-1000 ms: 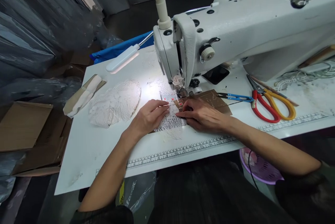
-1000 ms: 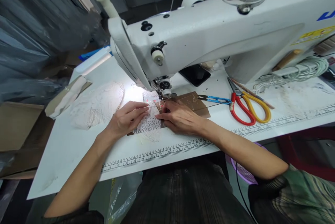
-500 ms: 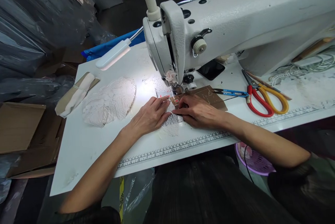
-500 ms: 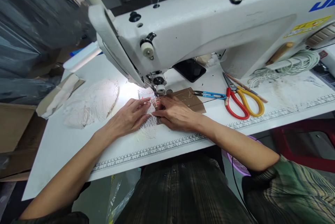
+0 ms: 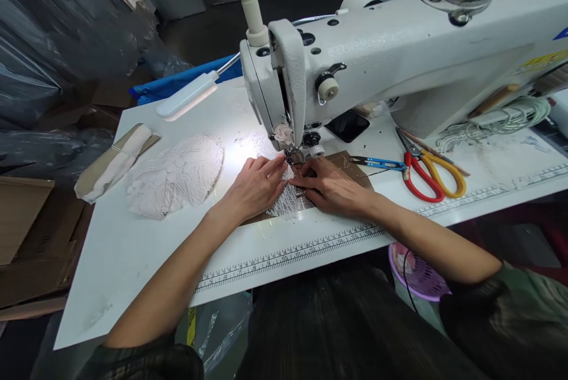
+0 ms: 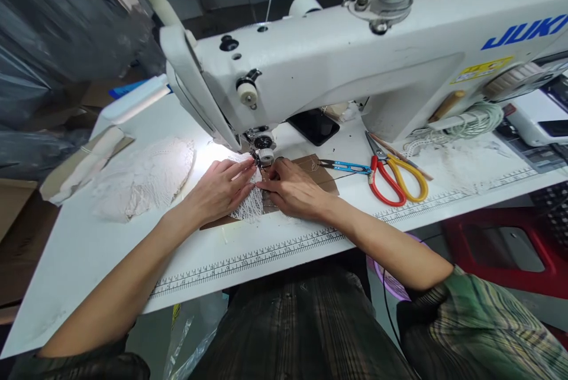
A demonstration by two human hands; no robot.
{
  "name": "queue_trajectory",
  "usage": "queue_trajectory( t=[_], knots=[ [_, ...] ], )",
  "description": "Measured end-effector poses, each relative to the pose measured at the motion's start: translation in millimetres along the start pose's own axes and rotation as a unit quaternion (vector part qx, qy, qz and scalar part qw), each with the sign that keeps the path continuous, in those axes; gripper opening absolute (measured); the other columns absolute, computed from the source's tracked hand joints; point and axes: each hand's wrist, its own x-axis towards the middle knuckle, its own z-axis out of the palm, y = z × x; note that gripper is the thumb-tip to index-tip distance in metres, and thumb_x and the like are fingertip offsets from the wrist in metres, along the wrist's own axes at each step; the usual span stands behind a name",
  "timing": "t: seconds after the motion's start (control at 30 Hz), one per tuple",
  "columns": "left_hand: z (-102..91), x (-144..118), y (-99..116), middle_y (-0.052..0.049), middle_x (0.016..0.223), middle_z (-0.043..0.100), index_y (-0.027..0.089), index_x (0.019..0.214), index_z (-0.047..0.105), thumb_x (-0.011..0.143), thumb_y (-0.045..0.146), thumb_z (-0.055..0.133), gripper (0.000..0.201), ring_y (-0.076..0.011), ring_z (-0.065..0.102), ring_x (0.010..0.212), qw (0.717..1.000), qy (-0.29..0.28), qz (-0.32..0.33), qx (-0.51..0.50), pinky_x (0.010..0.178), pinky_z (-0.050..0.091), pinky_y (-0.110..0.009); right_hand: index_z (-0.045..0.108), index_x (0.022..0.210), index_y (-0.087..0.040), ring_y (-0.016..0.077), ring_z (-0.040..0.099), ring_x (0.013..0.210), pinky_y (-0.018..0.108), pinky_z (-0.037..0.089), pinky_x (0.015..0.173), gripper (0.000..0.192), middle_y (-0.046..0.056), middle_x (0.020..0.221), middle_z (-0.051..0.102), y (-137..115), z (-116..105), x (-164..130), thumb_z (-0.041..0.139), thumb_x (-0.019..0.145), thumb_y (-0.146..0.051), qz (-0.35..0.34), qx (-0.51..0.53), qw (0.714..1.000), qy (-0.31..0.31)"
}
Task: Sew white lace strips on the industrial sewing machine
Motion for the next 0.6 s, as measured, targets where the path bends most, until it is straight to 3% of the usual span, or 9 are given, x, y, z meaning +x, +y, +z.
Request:
queue_trajectory(
  t=[0.37,0.6],
  knots=[
    [16.6,-7,-3,-0.013,0.139,0.059,0.017,0.13,0.059,0.1,0.033,0.045,0.037,-0.0293,0.058,0.108,0.988,0.091,-0.03,-0.119,0.09,0.039,-0.05,0.071,0.117,-0.024,0.0244,0.05,0.103,0.045,0.049,0.096,0.035,0.011,0.104,0.056,-1,2,0,0.049,0.091,-0.015,0.007,0.008,1.0,0.003],
    [16.1,-8,0,-0.012,0.14,0.059,0.019,0.13,0.058,0.1,0.032,0.043,0.036,-0.03,0.057,0.115,0.987,0.095,-0.036,-0.129,0.098,0.035,-0.055,0.071,0.116,-0.02,0.0243,0.052,0.103,0.044,0.049,0.096,0.034,0.012,0.105,0.056,-3,3,0,0.05,0.09,-0.014,0.007,0.005,1.0,0.018]
  ],
)
